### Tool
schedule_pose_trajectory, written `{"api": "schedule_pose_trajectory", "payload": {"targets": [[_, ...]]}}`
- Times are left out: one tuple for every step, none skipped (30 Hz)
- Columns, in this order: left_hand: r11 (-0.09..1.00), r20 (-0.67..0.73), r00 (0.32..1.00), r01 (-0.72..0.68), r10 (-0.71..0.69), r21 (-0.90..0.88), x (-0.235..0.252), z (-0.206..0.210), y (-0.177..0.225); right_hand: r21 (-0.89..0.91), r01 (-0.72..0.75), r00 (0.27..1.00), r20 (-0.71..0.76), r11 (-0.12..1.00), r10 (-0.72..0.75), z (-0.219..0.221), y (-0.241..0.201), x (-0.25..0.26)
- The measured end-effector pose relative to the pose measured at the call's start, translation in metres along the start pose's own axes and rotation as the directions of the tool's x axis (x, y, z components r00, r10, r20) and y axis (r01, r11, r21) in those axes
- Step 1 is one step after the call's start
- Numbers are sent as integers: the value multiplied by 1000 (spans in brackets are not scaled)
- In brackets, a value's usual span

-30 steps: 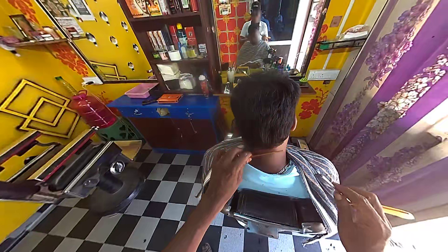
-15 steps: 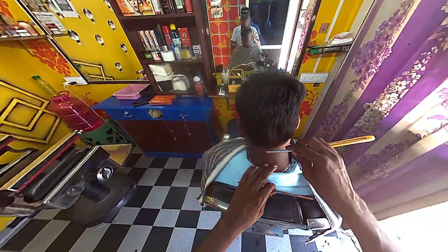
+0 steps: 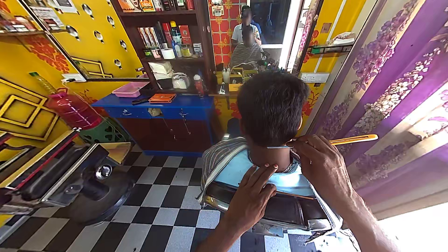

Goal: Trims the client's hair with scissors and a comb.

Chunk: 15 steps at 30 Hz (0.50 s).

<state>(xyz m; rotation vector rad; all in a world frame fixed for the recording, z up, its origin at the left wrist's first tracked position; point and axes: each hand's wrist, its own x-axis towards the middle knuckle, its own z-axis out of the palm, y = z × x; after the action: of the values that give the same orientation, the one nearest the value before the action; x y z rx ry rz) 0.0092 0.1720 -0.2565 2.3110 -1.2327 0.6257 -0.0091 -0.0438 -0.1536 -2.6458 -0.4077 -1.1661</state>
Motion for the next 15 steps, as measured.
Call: {"api": "schedule_pose_trajectory", "payload": {"targets": [[1000,4,1000,0,0,-1,0,0,0,3,2,1000,8,1000,-2,1,1,0],[1000,5,1000,2,-2,-1,0,0,0,7,8,1000,10,1000,-8,1,2,0],[1000,1,1000,1,-1,-1,0,0,0,11,12,1000,10,1000,-12,1,2,0],[1000,-1,1000,0,0,-2,-1,0,0,16,12,1000,13,1000,-12,1,2,0],[1000,-2,1000,-1,1,-1,-1,0,0,22,8,1000,19,1000,-9,1,2,0],[1000,-3,1000,-2,2,-1,-1,0,0,27,1,1000,28,1000,-2,1,3,1],[1000,-3,1000,-3,3,2,-1,0,0,36,-6,999,40,999,5,1,3,1],[1000,-4,1000,-4,4,4,-1,0,-1,51,-13,998,57,999,10,1,4,2],[1000,-4,1000,-4,4,5,-1,0,-1,65,-24,996,82,998,18,0,5,2],[1000,-5,1000,-2,2,5,-1,1,-1,75,-33,994,109,997,25,-1,5,3],[1000,-7,1000,0,0,5,-1,1,-1,79,-37,992,126,996,26,-2,4,4],[1000,-7,1000,3,-2,7,-1,1,-1,80,-36,992,120,996,26,-3,3,4],[1000,-7,1000,3,-3,8,-1,1,-1,76,-32,995,94,997,24,-3,2,4],[1000,-10,1000,3,-2,7,-1,1,-1,72,-26,998,63,997,21,-1,2,4],[1000,-13,1000,2,-2,7,-1,1,0,67,-19,999,44,998,16,0,1,3]]}}
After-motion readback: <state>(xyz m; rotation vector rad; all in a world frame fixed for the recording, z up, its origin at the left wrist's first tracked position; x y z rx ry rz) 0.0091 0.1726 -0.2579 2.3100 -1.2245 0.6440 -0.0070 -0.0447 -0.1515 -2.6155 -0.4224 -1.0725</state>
